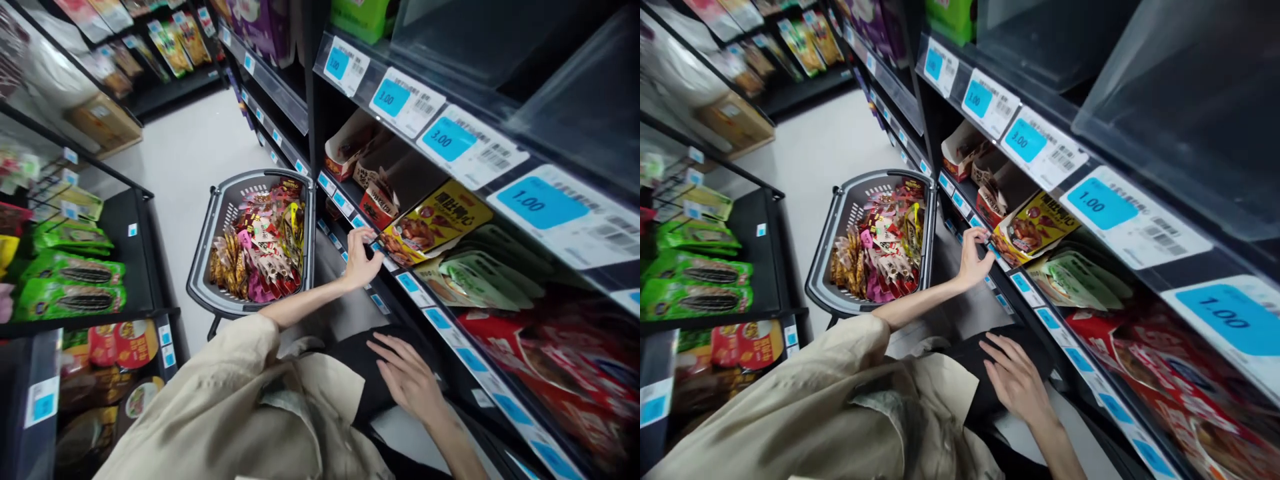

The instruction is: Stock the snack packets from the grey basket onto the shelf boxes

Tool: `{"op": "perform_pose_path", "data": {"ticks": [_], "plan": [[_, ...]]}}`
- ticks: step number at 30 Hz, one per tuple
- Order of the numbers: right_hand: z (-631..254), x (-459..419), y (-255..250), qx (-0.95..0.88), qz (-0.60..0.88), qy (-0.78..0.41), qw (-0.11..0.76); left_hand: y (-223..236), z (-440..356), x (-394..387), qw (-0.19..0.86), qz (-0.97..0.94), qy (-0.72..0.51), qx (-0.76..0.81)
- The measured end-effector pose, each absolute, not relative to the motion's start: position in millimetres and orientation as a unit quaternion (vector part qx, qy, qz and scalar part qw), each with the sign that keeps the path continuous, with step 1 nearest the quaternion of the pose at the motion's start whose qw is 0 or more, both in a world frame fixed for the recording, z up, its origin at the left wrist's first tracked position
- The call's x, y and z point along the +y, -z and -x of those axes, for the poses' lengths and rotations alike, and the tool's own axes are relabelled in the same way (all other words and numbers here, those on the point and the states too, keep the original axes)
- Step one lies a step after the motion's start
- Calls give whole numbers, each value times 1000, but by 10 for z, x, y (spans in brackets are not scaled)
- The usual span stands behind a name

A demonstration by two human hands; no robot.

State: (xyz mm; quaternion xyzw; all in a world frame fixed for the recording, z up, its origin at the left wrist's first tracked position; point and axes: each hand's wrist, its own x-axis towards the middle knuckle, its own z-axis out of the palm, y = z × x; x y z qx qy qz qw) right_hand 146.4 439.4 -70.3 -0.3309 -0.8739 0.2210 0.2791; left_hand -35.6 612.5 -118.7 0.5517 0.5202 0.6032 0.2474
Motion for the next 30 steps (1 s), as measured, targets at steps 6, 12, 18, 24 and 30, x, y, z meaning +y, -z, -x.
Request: {"op": "perform_pose_path", "data": {"ticks": [6, 12, 18, 24, 30], "plan": [[-1860, 4028, 1373, -775, 361, -360, 374, 1273, 398, 6145, 189, -584, -626, 481], [-2174, 3977, 1722, -812, 397, -267, 334, 1202, 484, 6209, 168, -583, -632, 482], [-2389, 4061, 1840, -832, 465, -233, 191, 1171, 482, 6251, 171, -599, -616, 482], [-2676, 3941, 2036, -790, 535, -274, 123, 864, 711, 5724, 198, -682, -511, 484], [-2872, 3904, 2049, -755, 589, -275, 82, 397, 2046, 4928, -13, -663, -302, 685]]}}
